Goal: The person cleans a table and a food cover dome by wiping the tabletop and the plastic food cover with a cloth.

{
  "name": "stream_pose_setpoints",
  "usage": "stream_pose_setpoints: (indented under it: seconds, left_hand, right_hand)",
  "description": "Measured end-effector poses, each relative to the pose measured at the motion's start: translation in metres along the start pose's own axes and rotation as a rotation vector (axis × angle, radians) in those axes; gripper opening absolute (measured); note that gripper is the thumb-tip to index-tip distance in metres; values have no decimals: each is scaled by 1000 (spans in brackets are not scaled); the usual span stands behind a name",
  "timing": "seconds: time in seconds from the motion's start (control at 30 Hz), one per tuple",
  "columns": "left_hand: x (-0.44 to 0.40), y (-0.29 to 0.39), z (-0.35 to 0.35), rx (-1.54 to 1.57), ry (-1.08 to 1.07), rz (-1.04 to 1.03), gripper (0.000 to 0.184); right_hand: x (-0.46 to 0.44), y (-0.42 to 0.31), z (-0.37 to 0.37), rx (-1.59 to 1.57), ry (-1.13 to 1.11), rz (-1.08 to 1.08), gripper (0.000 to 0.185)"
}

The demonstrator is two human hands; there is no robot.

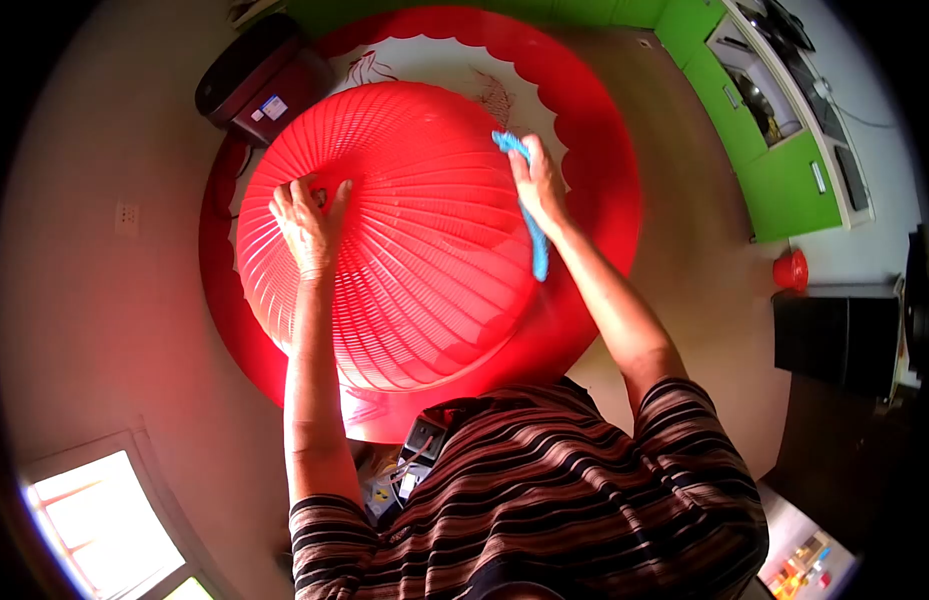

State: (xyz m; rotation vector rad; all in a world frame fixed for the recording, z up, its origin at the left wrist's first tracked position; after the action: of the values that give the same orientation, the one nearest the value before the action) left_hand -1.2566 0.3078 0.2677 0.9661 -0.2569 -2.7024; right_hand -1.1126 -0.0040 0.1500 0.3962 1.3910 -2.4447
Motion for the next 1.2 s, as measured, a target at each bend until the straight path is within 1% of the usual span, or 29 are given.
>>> stream_pose_setpoints:
  seconds: [0.03, 0.1, 0.13, 0.2, 0.23, 0.27, 0.3, 0.37, 0.4, 0.47, 0.5, 0.57, 0.63, 0.7, 0.77, 0.83, 0.9, 0.97, 1.07, 1.13, 1.2]
  left_hand:
    - [1, -2, -2, 4, 4, -37, 48]
    - [1, -5, -4, 53, -14, -73, 46]
    - [1, -4, -7, 51, -42, -140, 45]
    - [0, -16, -13, 79, -60, -182, 45]
    - [0, -16, -17, 111, -75, -214, 45]
    - [-1, -14, -17, 131, -111, -195, 40]
    - [1, -15, -17, 124, -110, -187, 40]
    - [2, -23, -21, 106, -112, -152, 32]
    - [2, -23, -19, 86, -92, -154, 25]
    - [4, -24, -18, 75, -90, -132, 25]
    - [4, -25, -17, 64, -86, -112, 24]
    - [5, -20, -14, 83, -96, -81, 24]
    - [2, -17, -10, 96, -96, -58, 23]
    - [2, -15, -9, 106, -84, -52, 23]
    - [3, -12, -9, 95, -88, -34, 23]
    - [2, -11, -6, 122, -76, -27, 23]
    - [3, -16, -8, 117, -93, 16, 25]
    - [3, -14, -6, 134, -82, 12, 25]
    - [2, -16, -6, 136, -59, -3, 25]
    - [3, -17, -7, 138, -77, 27, 24]
    - [3, -16, -6, 125, -69, 19, 23]
  right_hand:
    - [21, -4, 9, -40, 45, 1, 19]
    - [55, -4, 15, -64, 38, -111, 18]
    - [73, -11, 18, -161, 27, -139, 17]
    - [115, -19, 18, -101, 89, -7, 18]
    - [137, -24, 17, -94, 55, -43, 20]
    - [157, -21, 11, -194, -6, -109, 22]
    - [169, -32, 14, -247, -16, -61, 22]
    - [181, -64, 19, -266, -102, 65, 23]
    - [180, -63, 19, -266, -107, 68, 23]
    - [181, -74, 17, -152, -194, 221, 23]
    - [167, -75, 15, -94, -204, 226, 21]
    - [126, -90, 14, -124, -139, 265, 20]
    - [82, -101, -2, -26, -206, 289, 18]
    - [38, -90, -20, -63, -142, 285, 8]
    - [-12, -92, -33, 37, -158, 297, 6]
    - [-58, -87, -63, 39, -154, 358, 6]
    - [-96, -85, -102, 104, -256, 316, 9]
    - [-129, -82, -137, 149, -299, 317, 13]
    - [-168, -74, -188, 249, -391, 228, 15]
    - [-171, -79, -211, 282, -426, 203, 15]
    - [-166, -95, -203, 333, -220, 254, 14]
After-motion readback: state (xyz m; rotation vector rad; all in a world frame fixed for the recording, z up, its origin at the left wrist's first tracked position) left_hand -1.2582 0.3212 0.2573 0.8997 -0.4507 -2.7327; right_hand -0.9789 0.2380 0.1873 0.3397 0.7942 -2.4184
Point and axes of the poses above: each hand's wrist, its own x-axis away from the middle knuckle, its own z-axis out of the back of the hand, y = z × x, the point moved 10 cm from there along -x, towards the middle knuckle
